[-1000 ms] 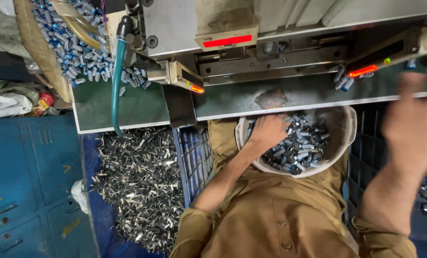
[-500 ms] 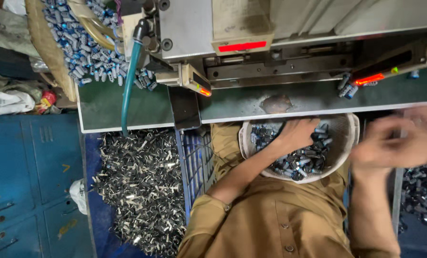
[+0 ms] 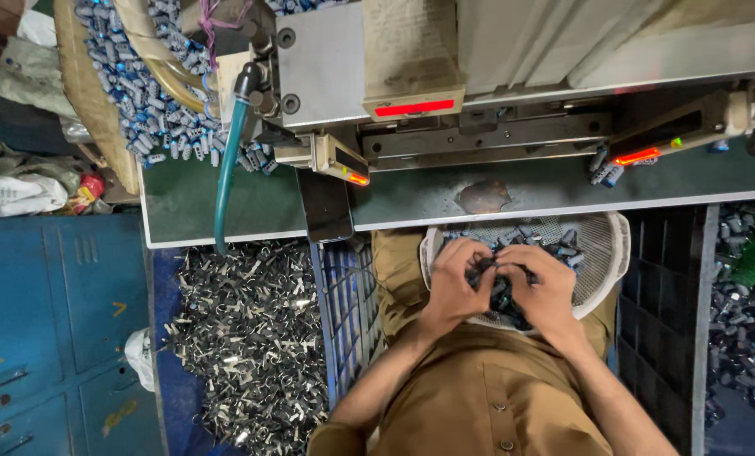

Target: The person repeatedly picks small cylindrical components from a white basket, places them into a machine slot, and retrieves processed parts that fall into a blue bin. The person continues this cycle throughout the clip.

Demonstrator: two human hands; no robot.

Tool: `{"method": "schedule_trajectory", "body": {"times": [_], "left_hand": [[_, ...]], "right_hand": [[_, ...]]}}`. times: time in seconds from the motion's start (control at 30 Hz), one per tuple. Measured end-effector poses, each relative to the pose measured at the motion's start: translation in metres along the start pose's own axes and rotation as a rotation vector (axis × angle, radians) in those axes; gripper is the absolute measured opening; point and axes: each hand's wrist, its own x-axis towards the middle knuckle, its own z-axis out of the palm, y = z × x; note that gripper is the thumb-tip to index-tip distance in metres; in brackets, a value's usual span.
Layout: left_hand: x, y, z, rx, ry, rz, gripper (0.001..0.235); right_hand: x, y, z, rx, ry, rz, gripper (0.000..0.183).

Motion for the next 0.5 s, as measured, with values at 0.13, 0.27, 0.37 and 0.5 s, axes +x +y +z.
{"method": "schedule_trajectory", "body": {"times": [0.13,0.27,0.37,0.5], "left_hand": [[0.005,0.005,-0.015,0.077,0.054,0.253,0.015],[0.008,-0.006,-0.017,-0.06,0.015,0.134,0.011],[0.004,-0.015,-0.017,-0.171,-0.048,-0.053,0.01],[0.002,-0.02,-0.031,-0.385,0.007,0.029,0.014]], "right_hand": [[-0.003,0.005,0.013,0.439,0.035,0.209,0.026],[0.002,0.01,0.017,0.608,0.026,0.174,0.032],[0.01,0.017,0.017,0.625,0.023,0.245,0.028],[0.025,0.014,0.013,0.851,0.203,0.256,0.026]]}}
